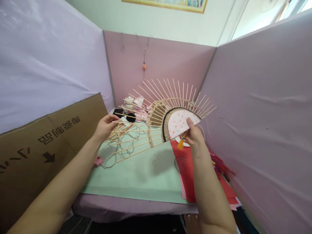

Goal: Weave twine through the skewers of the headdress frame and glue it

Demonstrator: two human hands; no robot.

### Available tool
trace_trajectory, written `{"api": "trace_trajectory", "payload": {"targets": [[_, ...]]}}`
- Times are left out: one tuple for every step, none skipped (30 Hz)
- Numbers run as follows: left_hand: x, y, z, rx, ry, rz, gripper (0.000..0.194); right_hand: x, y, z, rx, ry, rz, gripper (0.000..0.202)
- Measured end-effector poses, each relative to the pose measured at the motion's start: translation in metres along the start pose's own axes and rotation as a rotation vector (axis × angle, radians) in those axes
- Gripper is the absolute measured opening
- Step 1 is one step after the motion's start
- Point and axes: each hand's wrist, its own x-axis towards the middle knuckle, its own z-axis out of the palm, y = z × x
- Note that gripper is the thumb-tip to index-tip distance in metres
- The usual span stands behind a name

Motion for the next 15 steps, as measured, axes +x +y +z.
{"api": "trace_trajectory", "payload": {"targets": [[-0.001,-0.005,0.003,0.022,-0.017,-0.024,0.032,-0.001,0.002,0.002,0.004,-0.006,0.008,0.015],[-0.002,-0.009,0.007,0.039,-0.033,-0.045,0.032,-0.003,0.003,0.003,0.007,-0.015,0.015,0.014],[-0.003,-0.014,0.012,0.048,-0.047,-0.063,0.033,-0.004,0.006,0.005,0.011,-0.029,0.026,0.015],[-0.004,-0.018,0.017,0.055,-0.063,-0.075,0.033,-0.006,0.008,0.006,0.015,-0.044,0.038,0.015],[-0.005,-0.021,0.023,0.064,-0.083,-0.084,0.033,-0.007,0.011,0.007,0.021,-0.059,0.051,0.015],[-0.007,-0.024,0.030,0.078,-0.105,-0.092,0.032,-0.008,0.015,0.007,0.026,-0.075,0.066,0.015],[-0.008,-0.026,0.037,0.094,-0.123,-0.098,0.030,-0.009,0.019,0.007,0.031,-0.088,0.081,0.015],[-0.010,-0.028,0.044,0.109,-0.141,-0.105,0.027,-0.009,0.024,0.007,0.035,-0.099,0.094,0.015],[-0.012,-0.031,0.052,0.124,-0.158,-0.112,0.022,-0.009,0.029,0.007,0.040,-0.109,0.100,0.016],[-0.015,-0.033,0.061,0.137,-0.172,-0.120,0.018,-0.010,0.034,0.007,0.046,-0.119,0.105,0.017],[-0.018,-0.035,0.069,0.152,-0.188,-0.130,0.014,-0.010,0.039,0.008,0.053,-0.129,0.110,0.018],[-0.021,-0.037,0.077,0.171,-0.212,-0.143,0.011,-0.011,0.044,0.008,0.062,-0.138,0.116,0.019],[-0.025,-0.039,0.085,0.193,-0.242,-0.160,0.009,-0.012,0.049,0.009,0.071,-0.144,0.122,0.019],[-0.030,-0.040,0.090,0.217,-0.271,-0.176,0.008,-0.013,0.053,0.010,0.079,-0.148,0.128,0.019],[-0.034,-0.041,0.093,0.239,-0.291,-0.189,0.009,-0.013,0.056,0.010,0.085,-0.150,0.135,0.018]]}}
